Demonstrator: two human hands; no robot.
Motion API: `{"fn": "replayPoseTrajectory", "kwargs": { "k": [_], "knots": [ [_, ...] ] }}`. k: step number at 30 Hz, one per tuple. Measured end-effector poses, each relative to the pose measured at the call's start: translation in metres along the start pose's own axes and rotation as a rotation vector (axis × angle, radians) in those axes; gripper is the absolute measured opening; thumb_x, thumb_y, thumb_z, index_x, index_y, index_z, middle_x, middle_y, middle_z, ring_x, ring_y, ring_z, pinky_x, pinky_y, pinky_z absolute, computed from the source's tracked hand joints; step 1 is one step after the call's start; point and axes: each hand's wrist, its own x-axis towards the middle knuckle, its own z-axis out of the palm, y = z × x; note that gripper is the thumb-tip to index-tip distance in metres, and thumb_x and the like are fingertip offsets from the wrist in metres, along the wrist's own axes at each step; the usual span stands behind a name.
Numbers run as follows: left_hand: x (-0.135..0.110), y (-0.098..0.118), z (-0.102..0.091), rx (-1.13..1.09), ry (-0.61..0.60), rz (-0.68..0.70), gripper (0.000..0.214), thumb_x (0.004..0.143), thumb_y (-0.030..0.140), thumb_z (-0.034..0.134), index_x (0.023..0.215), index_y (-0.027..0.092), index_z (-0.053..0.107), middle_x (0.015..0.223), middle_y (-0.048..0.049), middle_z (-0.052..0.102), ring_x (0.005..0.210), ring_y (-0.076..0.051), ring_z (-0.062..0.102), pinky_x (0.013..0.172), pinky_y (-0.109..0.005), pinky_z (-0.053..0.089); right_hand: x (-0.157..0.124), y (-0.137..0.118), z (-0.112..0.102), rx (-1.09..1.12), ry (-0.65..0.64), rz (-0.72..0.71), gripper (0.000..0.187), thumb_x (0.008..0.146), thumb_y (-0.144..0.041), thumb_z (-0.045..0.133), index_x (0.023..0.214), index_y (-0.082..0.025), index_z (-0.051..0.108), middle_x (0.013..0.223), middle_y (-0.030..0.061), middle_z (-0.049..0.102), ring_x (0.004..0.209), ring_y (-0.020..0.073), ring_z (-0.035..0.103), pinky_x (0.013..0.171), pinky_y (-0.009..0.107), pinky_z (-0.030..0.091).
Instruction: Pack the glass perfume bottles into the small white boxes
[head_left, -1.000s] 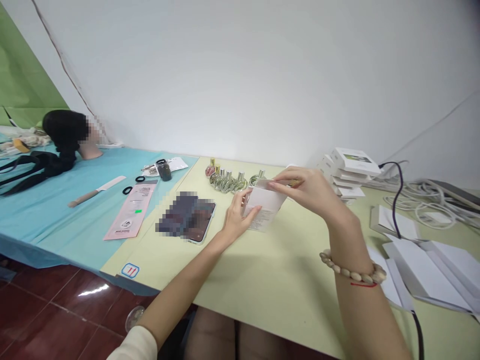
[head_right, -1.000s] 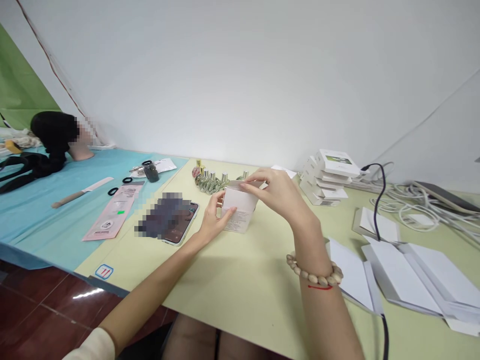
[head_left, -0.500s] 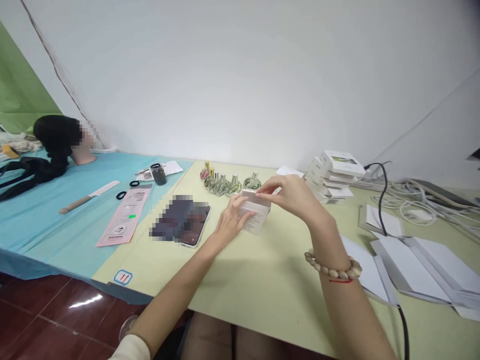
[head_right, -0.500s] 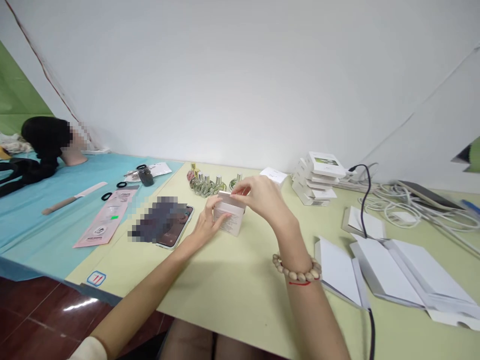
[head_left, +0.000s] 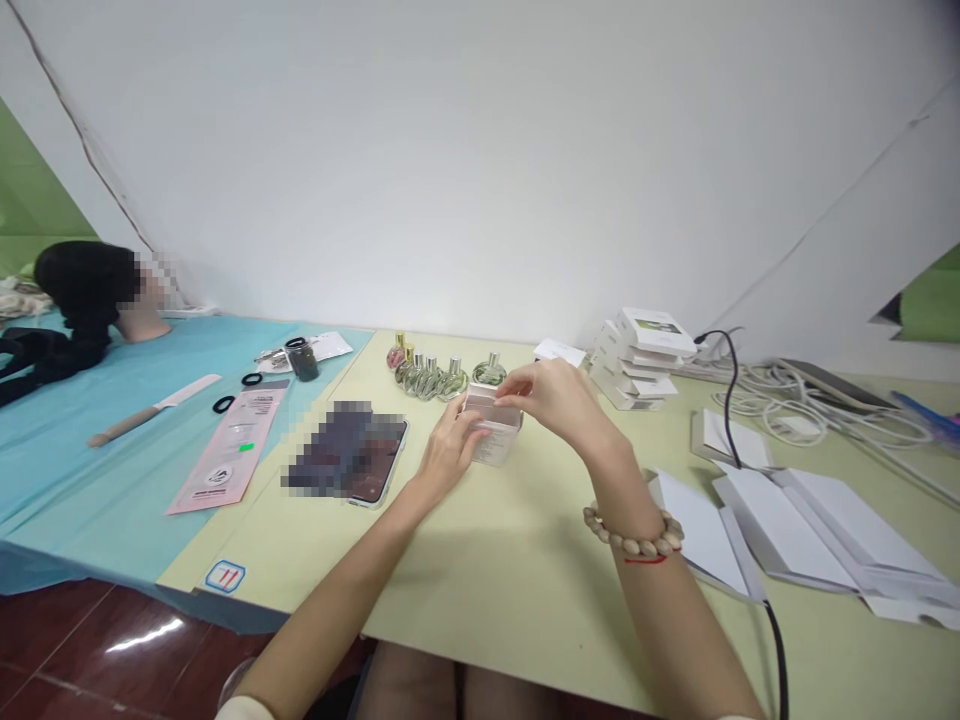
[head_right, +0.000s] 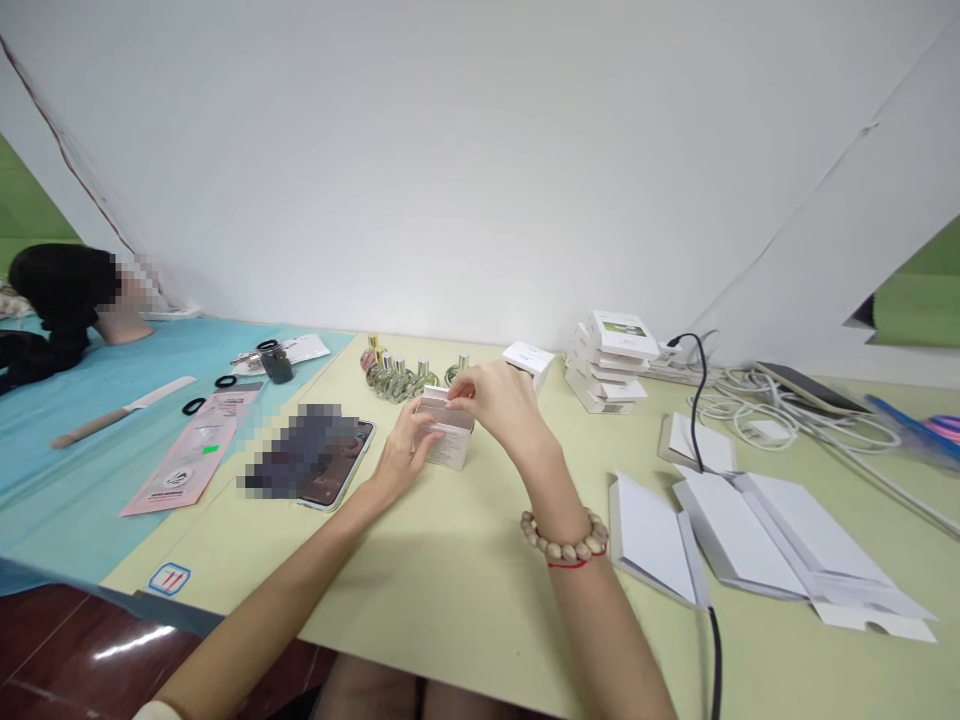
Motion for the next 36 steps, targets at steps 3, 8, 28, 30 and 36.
{"fn": "replayPoseTrajectory", "kwargs": {
  "k": [3, 8, 28, 30, 36],
  "knots": [
    [0.000, -0.001, 0.001, -0.026, 0.050, -0.026, 0.015, 0.090, 0.022, 0.045, 0.101, 0.012, 0.045, 0.123, -0.0061, 0.032, 0.116, -0.012, 0.034, 0.096, -0.023, 0.032, 0.003, -0.001, 0.005, -0.025, -0.009, 0.011, 0.009, 0.071, -0.031, 0.062, 0.071, -0.024, 0.068, 0.070, -0.0022, 0.063, 0.069, 0.0138, 0.056, 0.054, 0.024, 0.029],
    [0.000, -0.002, 0.004, -0.065, 0.086, -0.050, 0.016, 0.089, 0.024, 0.046, 0.098, 0.010, 0.049, 0.121, -0.0071, 0.033, 0.114, -0.012, 0.034, 0.096, -0.023, 0.031, 0.006, 0.000, 0.012, -0.057, 0.004, 0.043, 0.009, 0.072, -0.030, 0.060, 0.073, -0.024, 0.067, 0.070, -0.0027, 0.062, 0.071, 0.0133, 0.055, 0.056, 0.024, 0.029],
    [-0.002, -0.012, 0.001, 0.050, 0.016, -0.009, 0.033, 0.091, 0.025, 0.044, 0.120, 0.015, 0.034, 0.126, -0.0112, 0.023, 0.119, -0.012, 0.029, 0.101, -0.024, 0.030, 0.013, 0.014, 0.030, 0.019, 0.101, -0.023, 0.014, 0.078, -0.035, 0.055, 0.077, -0.027, 0.066, 0.077, -0.0059, 0.062, 0.074, 0.0111, 0.055, 0.054, 0.024, 0.024],
    [-0.001, -0.009, 0.000, 0.072, -0.021, -0.032, 0.028, 0.092, 0.025, 0.041, 0.118, 0.016, 0.040, 0.127, -0.0094, 0.022, 0.120, -0.012, 0.028, 0.101, -0.023, 0.029, 0.014, 0.015, 0.030, 0.020, 0.092, -0.012, 0.015, 0.078, -0.036, 0.055, 0.077, -0.026, 0.066, 0.075, -0.0048, 0.062, 0.074, 0.0122, 0.055, 0.055, 0.024, 0.024],
    [-0.003, -0.009, 0.001, 0.046, -0.045, -0.062, 0.024, 0.092, 0.025, 0.039, 0.113, 0.015, 0.046, 0.127, -0.0093, 0.022, 0.121, -0.012, 0.026, 0.101, -0.022, 0.028, 0.014, 0.021, 0.034, 0.101, 0.037, 0.006, 0.012, 0.077, -0.033, 0.055, 0.080, -0.026, 0.064, 0.076, -0.0063, 0.062, 0.072, 0.0114, 0.055, 0.056, 0.023, 0.028]
  ]
}}
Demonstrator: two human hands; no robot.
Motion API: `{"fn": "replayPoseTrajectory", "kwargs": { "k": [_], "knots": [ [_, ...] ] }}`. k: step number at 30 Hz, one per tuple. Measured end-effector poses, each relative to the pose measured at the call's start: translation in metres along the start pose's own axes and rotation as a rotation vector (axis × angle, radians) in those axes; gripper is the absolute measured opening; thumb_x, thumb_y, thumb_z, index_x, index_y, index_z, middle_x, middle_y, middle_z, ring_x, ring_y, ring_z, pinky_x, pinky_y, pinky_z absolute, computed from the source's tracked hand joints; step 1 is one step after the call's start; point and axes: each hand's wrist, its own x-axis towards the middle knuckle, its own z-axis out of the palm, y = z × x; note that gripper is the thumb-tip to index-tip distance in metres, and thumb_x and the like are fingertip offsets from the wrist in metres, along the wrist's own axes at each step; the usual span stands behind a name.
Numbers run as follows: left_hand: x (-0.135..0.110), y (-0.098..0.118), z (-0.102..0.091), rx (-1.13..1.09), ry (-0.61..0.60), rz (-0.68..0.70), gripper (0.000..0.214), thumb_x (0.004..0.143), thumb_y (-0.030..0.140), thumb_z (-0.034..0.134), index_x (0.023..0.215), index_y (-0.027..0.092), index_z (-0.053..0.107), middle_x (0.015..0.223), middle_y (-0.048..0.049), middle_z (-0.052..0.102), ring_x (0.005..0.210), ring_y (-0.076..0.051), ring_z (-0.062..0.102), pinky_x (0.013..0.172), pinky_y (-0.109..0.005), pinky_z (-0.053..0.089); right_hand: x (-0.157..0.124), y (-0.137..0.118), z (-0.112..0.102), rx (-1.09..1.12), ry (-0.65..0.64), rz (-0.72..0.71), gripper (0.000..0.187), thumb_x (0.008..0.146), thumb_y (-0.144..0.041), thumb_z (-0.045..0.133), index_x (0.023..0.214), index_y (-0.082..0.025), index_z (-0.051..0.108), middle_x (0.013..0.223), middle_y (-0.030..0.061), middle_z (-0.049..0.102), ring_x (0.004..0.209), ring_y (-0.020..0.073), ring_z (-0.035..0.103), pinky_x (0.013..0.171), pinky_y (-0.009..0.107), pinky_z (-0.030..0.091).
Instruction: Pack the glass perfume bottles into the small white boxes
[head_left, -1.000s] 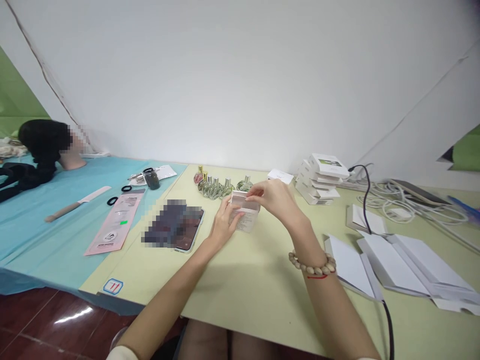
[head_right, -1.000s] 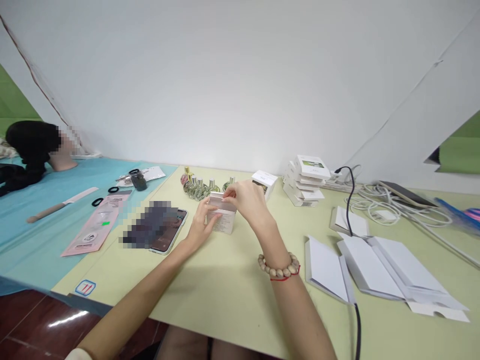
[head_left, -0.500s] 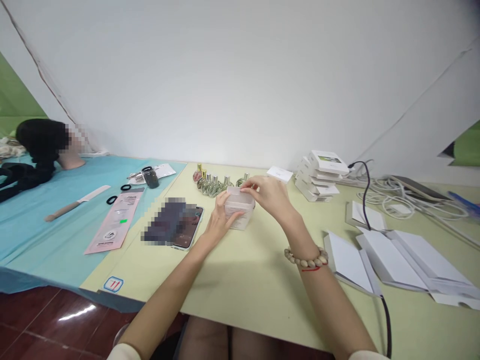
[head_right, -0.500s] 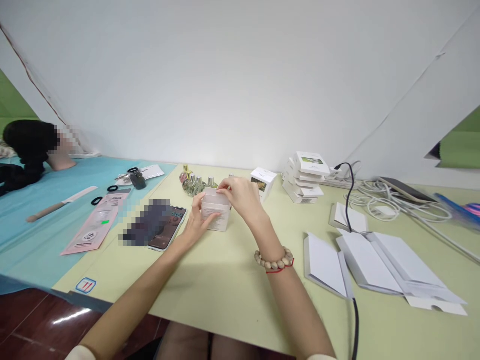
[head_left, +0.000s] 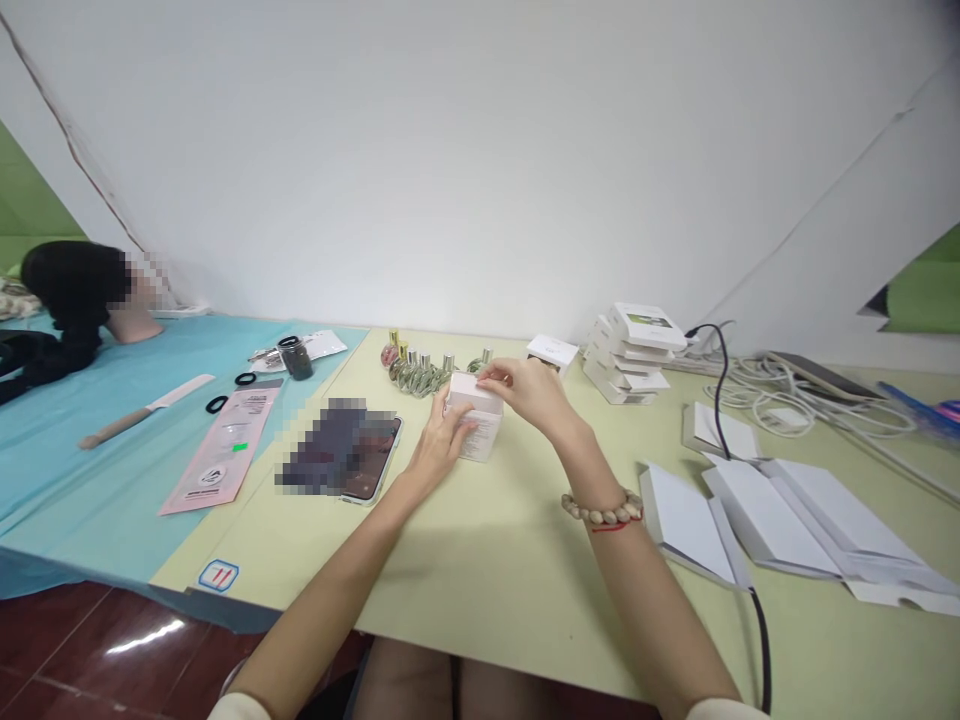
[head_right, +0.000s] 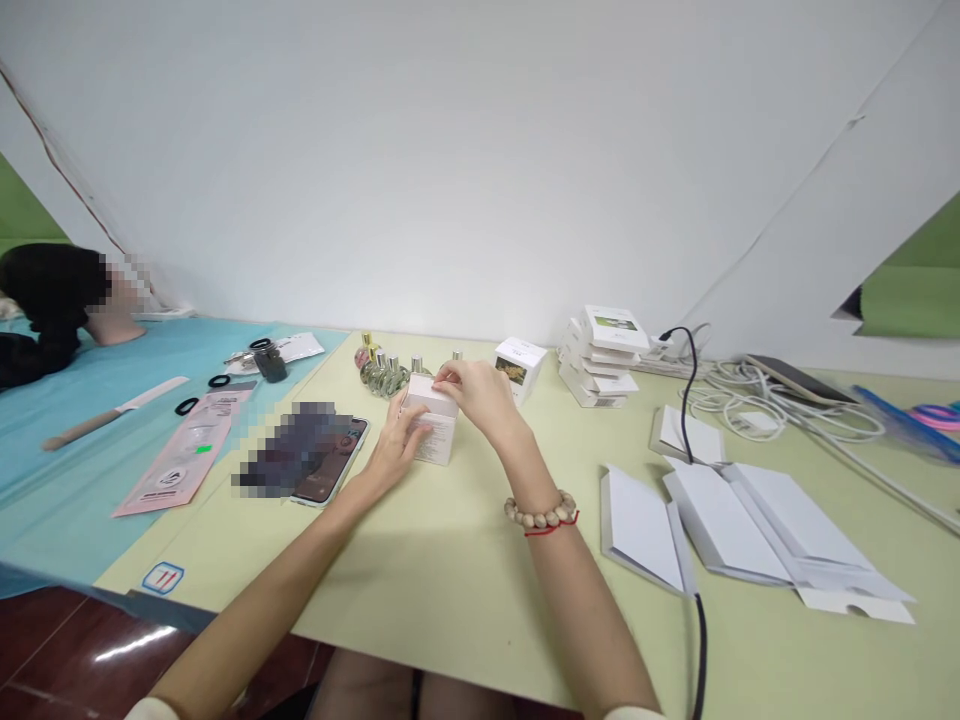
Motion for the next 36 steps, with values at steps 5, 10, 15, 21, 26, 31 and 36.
{"fn": "replayPoseTrajectory", "kwargs": {
  "k": [5, 10, 15, 21, 26, 31, 36],
  "knots": [
    [0.003, -0.001, -0.002, -0.083, 0.150, -0.076, 0.021, 0.092, 0.025, 0.041, 0.105, 0.012, 0.049, 0.117, -0.0077, 0.035, 0.112, -0.010, 0.035, 0.098, -0.020, 0.029, -0.005, -0.001, -0.013, 0.086, 0.060, -0.157, 0.012, 0.078, -0.027, 0.057, 0.088, -0.027, 0.062, 0.091, -0.0065, 0.060, 0.080, 0.0084, 0.054, 0.064, 0.022, 0.034],
    [0.010, 0.005, -0.013, -0.270, 0.279, -0.275, 0.025, 0.093, 0.032, 0.038, 0.101, 0.010, 0.048, 0.099, -0.0060, 0.045, 0.096, -0.008, 0.043, 0.088, -0.016, 0.034, -0.007, -0.009, -0.014, 0.088, 0.100, -0.306, 0.014, 0.081, -0.035, 0.053, 0.086, -0.028, 0.064, 0.096, -0.0049, 0.057, 0.077, 0.0078, 0.051, 0.064, 0.022, 0.037],
    [0.015, 0.013, -0.022, -0.413, 0.435, -0.438, 0.029, 0.090, 0.038, 0.045, 0.103, 0.012, 0.041, 0.096, -0.0040, 0.045, 0.085, -0.006, 0.045, 0.074, -0.011, 0.038, -0.005, -0.016, 0.012, 0.105, 0.057, -0.335, 0.028, 0.078, -0.043, 0.054, 0.102, -0.028, 0.059, 0.118, 0.0019, 0.044, 0.110, 0.0176, 0.042, 0.079, 0.027, 0.039],
    [0.017, 0.012, -0.029, -0.349, 0.635, -0.430, 0.029, 0.088, 0.037, 0.047, 0.096, 0.010, 0.042, 0.091, -0.0045, 0.043, 0.086, -0.005, 0.044, 0.077, -0.010, 0.037, -0.005, -0.030, 0.036, 0.486, -0.139, -0.279, 0.037, 0.087, -0.040, 0.038, 0.121, -0.025, 0.038, 0.122, 0.0058, 0.042, 0.102, 0.0158, 0.047, 0.080, 0.029, 0.042],
    [0.016, 0.013, -0.028, -0.377, 0.615, -0.455, 0.031, 0.088, 0.038, 0.047, 0.094, 0.008, 0.041, 0.089, -0.0054, 0.044, 0.083, -0.006, 0.044, 0.074, -0.010, 0.038, -0.005, -0.034, 0.043, 0.576, -0.107, -0.209, 0.032, 0.087, -0.039, 0.039, 0.113, -0.021, 0.042, 0.110, 0.0053, 0.050, 0.092, 0.0153, 0.050, 0.072, 0.026, 0.041],
    [0.018, 0.016, -0.027, -0.406, 0.562, -0.446, 0.030, 0.088, 0.037, 0.047, 0.088, 0.007, 0.041, 0.082, -0.0039, 0.043, 0.077, -0.005, 0.044, 0.070, -0.010, 0.037, -0.006, -0.031, 0.047, 0.554, -0.062, -0.150, 0.030, 0.087, -0.042, 0.038, 0.103, -0.018, 0.044, 0.096, 0.0043, 0.052, 0.080, 0.0133, 0.050, 0.066, 0.024, 0.041],
    [0.020, 0.016, -0.030, -0.400, 0.474, -0.392, 0.031, 0.089, 0.038, 0.045, 0.092, 0.007, 0.040, 0.085, -0.0043, 0.044, 0.079, -0.005, 0.044, 0.072, -0.010, 0.036, -0.014, -0.031, 0.049, 0.631, 0.005, -0.123, 0.033, 0.086, -0.041, 0.041, 0.112, -0.020, 0.038, 0.108, 0.0056, 0.048, 0.072, 0.0105, 0.051, 0.060, 0.023, 0.044]
  ]
}}
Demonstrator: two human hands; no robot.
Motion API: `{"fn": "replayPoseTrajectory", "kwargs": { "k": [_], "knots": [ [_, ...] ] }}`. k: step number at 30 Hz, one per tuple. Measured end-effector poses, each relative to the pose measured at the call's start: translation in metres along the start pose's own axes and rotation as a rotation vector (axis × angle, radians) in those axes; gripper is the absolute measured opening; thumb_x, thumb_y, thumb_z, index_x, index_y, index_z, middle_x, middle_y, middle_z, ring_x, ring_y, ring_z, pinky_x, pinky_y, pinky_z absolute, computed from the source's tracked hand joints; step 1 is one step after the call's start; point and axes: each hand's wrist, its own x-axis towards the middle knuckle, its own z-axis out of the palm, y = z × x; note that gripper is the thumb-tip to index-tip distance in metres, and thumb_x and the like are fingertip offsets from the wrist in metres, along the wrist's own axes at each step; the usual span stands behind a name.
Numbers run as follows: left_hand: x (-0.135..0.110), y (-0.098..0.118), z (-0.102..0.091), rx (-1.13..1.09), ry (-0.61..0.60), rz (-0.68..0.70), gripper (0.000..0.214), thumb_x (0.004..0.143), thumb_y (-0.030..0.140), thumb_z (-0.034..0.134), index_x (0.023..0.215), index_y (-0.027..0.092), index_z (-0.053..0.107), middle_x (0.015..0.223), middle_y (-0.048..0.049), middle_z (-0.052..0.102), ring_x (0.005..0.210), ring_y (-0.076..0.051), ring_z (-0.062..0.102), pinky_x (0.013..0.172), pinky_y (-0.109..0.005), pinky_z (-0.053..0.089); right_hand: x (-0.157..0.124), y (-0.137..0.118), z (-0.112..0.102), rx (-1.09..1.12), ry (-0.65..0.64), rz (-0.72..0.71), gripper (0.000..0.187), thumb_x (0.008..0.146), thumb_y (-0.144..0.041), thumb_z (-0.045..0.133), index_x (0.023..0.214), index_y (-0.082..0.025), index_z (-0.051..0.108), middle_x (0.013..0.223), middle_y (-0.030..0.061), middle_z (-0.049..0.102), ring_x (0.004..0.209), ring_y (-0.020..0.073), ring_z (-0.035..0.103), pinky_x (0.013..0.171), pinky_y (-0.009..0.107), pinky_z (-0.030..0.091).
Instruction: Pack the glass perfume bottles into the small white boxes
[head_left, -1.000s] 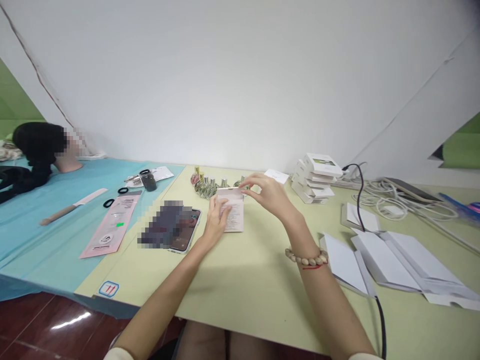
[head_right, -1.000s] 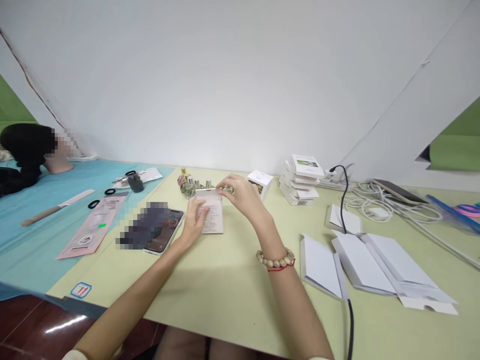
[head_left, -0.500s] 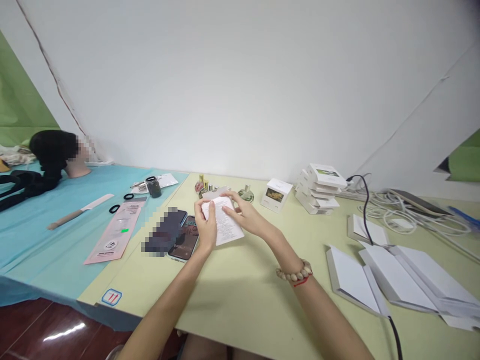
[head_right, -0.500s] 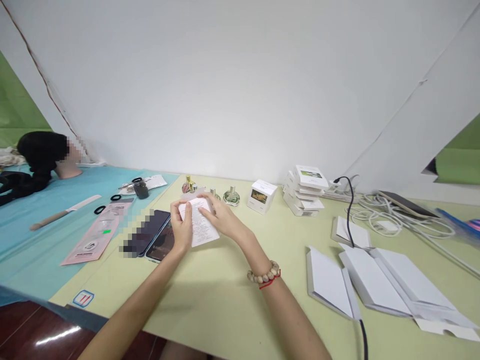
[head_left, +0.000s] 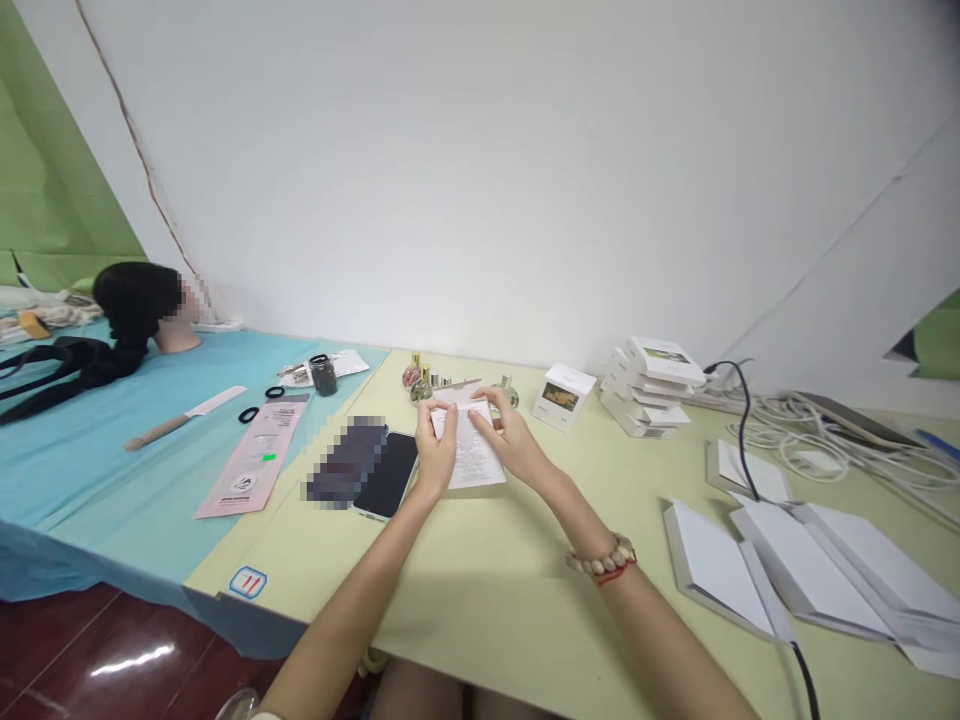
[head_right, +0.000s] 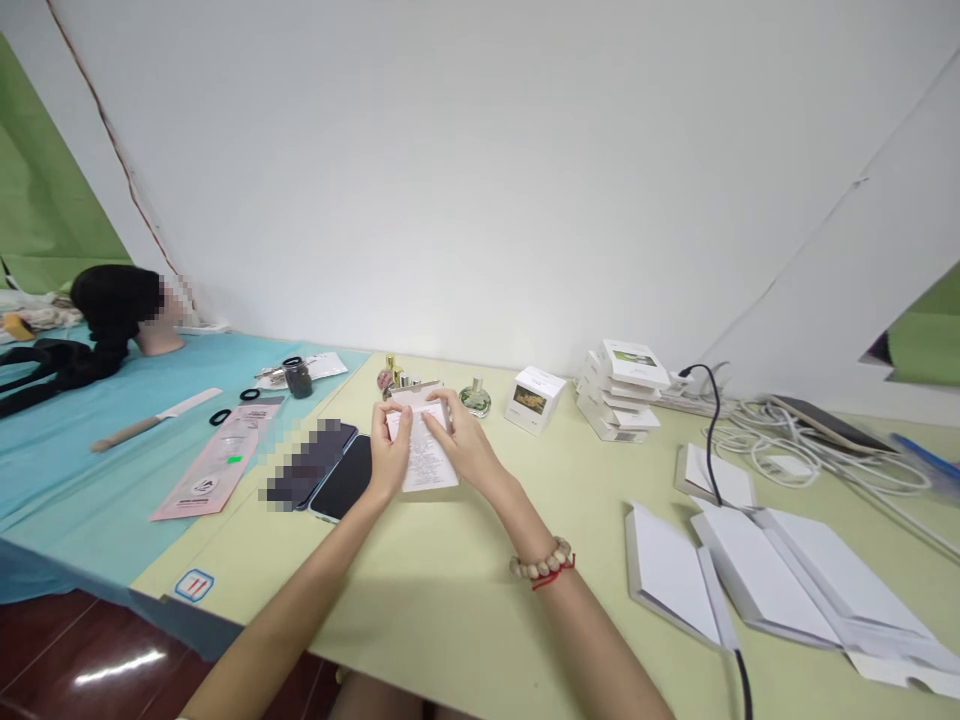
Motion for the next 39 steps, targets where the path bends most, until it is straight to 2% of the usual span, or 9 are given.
{"fn": "replayPoseTrajectory", "kwargs": {
  "k": [4, 8, 13, 18, 20, 24, 31, 37, 39],
  "knots": [
    [-0.005, -0.003, 0.002, 0.040, -0.061, 0.042, 0.031, 0.090, 0.037, 0.044, 0.099, 0.008, 0.040, 0.091, -0.0054, 0.044, 0.083, -0.006, 0.044, 0.077, -0.012, 0.036, -0.017, 0.003, 0.004, 0.147, 0.130, 0.043, 0.048, 0.082, -0.041, 0.047, 0.121, -0.022, 0.027, 0.121, 0.0117, 0.040, 0.072, 0.0114, 0.055, 0.056, 0.024, 0.048],
    [-0.014, -0.008, 0.008, 0.065, -0.184, 0.103, 0.027, 0.092, 0.034, 0.040, 0.092, 0.007, 0.045, 0.089, -0.0057, 0.046, 0.086, -0.007, 0.044, 0.080, -0.014, 0.035, -0.038, 0.015, 0.005, 0.179, 0.248, 0.127, 0.051, 0.079, -0.043, 0.050, 0.118, -0.023, 0.025, 0.126, 0.0139, 0.035, 0.068, 0.0130, 0.056, 0.046, 0.024, 0.048],
    [-0.027, -0.012, 0.012, 0.097, -0.277, 0.114, 0.025, 0.092, 0.031, 0.040, 0.087, 0.007, 0.046, 0.084, -0.0046, 0.047, 0.081, -0.007, 0.046, 0.078, -0.015, 0.035, -0.059, 0.031, 0.008, 0.065, 0.266, 0.107, 0.030, 0.084, -0.041, 0.043, 0.105, -0.021, 0.040, 0.111, 0.0095, 0.044, 0.082, 0.0160, 0.055, 0.053, 0.024, 0.049],
    [-0.034, -0.010, 0.011, 0.162, -0.261, 0.118, 0.025, 0.090, 0.032, 0.043, 0.094, 0.008, 0.046, 0.089, -0.0057, 0.048, 0.084, -0.008, 0.048, 0.079, -0.016, 0.037, -0.068, 0.041, 0.010, 0.014, 0.312, 0.135, 0.043, 0.083, -0.041, 0.046, 0.118, -0.023, 0.031, 0.108, 0.0076, 0.050, 0.072, 0.0143, 0.055, 0.048, 0.025, 0.047],
    [-0.032, -0.011, 0.010, 0.204, -0.275, 0.124, 0.027, 0.090, 0.032, 0.044, 0.105, 0.009, 0.045, 0.098, -0.0067, 0.048, 0.091, -0.008, 0.048, 0.083, -0.017, 0.038, -0.069, 0.043, 0.009, -0.035, 0.310, 0.127, 0.043, 0.083, -0.041, 0.046, 0.120, -0.023, 0.031, 0.106, 0.0062, 0.051, 0.072, 0.0137, 0.055, 0.050, 0.025, 0.048],
    [-0.027, -0.015, 0.008, 0.233, -0.340, 0.205, 0.033, 0.091, 0.031, 0.042, 0.120, 0.014, 0.040, 0.115, -0.0068, 0.041, 0.109, -0.009, 0.040, 0.094, -0.018, 0.034, -0.068, 0.043, 0.003, -0.105, 0.334, 0.097, 0.047, 0.081, -0.040, 0.050, 0.121, -0.024, 0.032, 0.119, 0.0063, 0.044, 0.078, 0.0125, 0.054, 0.053, 0.023, 0.050],
    [-0.025, -0.020, 0.007, 0.252, -0.404, 0.210, 0.037, 0.091, 0.034, 0.043, 0.119, 0.013, 0.036, 0.115, -0.0086, 0.040, 0.107, -0.009, 0.042, 0.092, -0.018, 0.037, -0.066, 0.034, -0.009, -0.202, 0.300, 0.024, 0.037, 0.081, -0.035, 0.049, 0.116, -0.025, 0.041, 0.119, 0.0035, 0.043, 0.081, 0.0114, 0.051, 0.058, 0.021, 0.052],
    [-0.024, -0.023, 0.006, 0.269, -0.373, 0.468, 0.029, 0.090, 0.030, 0.045, 0.110, 0.012, 0.037, 0.113, -0.0091, 0.040, 0.109, -0.010, 0.040, 0.089, -0.018, 0.038, -0.069, 0.035, -0.009, -0.264, 0.338, -0.065, 0.036, 0.079, -0.033, 0.051, 0.112, -0.022, 0.041, 0.119, 0.0067, 0.041, 0.095, 0.0141, 0.050, 0.065, 0.023, 0.052],
    [-0.023, -0.024, 0.005, 0.325, -0.373, 0.498, 0.026, 0.091, 0.032, 0.042, 0.106, 0.011, 0.041, 0.112, -0.0097, 0.040, 0.107, -0.010, 0.041, 0.087, -0.018, 0.038, -0.069, 0.036, -0.007, -0.241, 0.332, -0.066, 0.035, 0.080, -0.033, 0.050, 0.111, -0.022, 0.041, 0.118, 0.0069, 0.040, 0.099, 0.0144, 0.049, 0.065, 0.022, 0.052]
  ]
}}
